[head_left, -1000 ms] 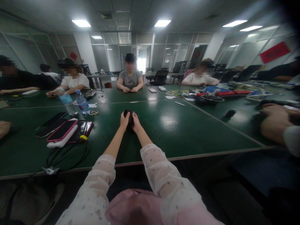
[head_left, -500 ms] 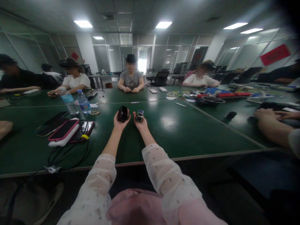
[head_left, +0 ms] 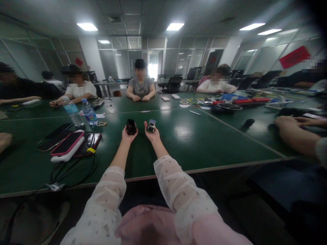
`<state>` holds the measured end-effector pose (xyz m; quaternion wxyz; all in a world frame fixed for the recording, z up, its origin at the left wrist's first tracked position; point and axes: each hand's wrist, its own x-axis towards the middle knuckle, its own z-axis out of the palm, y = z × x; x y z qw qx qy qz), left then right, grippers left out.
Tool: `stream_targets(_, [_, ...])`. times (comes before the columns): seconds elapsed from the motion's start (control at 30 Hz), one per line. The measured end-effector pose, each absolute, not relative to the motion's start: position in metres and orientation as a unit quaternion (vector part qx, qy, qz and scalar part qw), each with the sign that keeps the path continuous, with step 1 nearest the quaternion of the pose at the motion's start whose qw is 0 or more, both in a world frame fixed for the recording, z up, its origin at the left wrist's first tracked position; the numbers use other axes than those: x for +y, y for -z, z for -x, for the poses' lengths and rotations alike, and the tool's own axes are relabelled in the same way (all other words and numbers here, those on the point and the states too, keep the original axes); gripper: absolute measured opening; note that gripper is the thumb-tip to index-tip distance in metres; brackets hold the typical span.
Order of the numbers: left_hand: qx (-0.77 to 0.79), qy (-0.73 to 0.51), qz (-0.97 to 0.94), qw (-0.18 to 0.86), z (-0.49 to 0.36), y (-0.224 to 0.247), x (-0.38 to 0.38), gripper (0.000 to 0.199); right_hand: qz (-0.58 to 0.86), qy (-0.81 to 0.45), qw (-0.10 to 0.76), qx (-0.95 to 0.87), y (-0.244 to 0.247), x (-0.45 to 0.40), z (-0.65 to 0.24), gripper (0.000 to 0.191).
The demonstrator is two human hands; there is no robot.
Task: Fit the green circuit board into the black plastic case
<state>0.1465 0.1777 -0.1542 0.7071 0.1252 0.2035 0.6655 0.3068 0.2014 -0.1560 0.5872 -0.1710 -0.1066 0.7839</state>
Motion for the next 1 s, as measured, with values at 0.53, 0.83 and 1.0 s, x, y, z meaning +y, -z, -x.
stream_targets(0.53, [0.349, -0.634, -0.193, 0.662, -0.169, 0.153, 0.19, 0.039, 0.291, -0.687, 0.627, -0.226, 0.142, 0.208, -0.284, 0.047])
stream_targets(0.83, [0.327, -0.634, -0.223, 0.665, -0.172, 0.153, 0.188, 0.036, 0.321, -0.492, 0.67, -0.455, 0.144, 0.198, -0.276, 0.046])
stream_targets(1.0, [0.268, -0.644, -0.175, 0.695, -0.161, 0.154, 0.185, 0.035, 0.327, -0.578, 0.646, -0.377, 0.146, 0.198, -0.278, 0.03])
